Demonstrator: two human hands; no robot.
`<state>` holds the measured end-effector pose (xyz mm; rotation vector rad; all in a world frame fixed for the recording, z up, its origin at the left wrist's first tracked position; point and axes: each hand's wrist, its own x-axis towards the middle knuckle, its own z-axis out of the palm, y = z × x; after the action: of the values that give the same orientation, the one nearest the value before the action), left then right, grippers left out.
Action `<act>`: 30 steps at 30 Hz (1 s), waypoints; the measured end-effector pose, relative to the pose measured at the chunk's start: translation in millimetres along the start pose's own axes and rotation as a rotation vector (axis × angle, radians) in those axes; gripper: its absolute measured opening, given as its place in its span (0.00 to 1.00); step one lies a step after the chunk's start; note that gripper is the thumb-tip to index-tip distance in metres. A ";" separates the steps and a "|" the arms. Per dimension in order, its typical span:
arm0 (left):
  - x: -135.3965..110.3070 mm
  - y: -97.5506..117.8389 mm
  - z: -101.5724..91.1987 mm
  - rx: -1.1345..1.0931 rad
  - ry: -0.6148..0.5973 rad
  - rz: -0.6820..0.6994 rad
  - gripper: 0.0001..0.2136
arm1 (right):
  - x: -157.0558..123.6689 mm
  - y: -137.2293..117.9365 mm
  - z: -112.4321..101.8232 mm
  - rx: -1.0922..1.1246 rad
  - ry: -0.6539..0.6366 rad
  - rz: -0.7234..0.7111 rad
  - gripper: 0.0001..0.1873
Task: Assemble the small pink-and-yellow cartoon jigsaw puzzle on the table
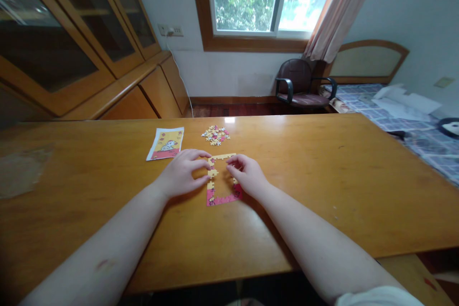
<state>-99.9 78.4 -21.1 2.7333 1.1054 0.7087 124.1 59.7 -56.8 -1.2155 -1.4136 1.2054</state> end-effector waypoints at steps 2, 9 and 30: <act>-1.3 -4.9 -2.1 -0.011 -0.059 -0.004 0.04 | 1.5 3.1 -3.4 -0.074 0.006 -0.030 0.13; -1.5 -11.0 1.7 -0.024 -0.142 0.001 0.03 | -0.2 -7.4 -9.2 -0.549 -0.167 -0.215 0.09; -2.2 -13.0 3.0 -0.015 -0.179 0.002 0.03 | -14.7 -21.1 -3.8 -0.925 -0.570 -0.360 0.26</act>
<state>-108.1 86.6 -28.1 2.7223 1.0534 0.4587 127.0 44.7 -35.8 -1.1267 -2.6666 0.6419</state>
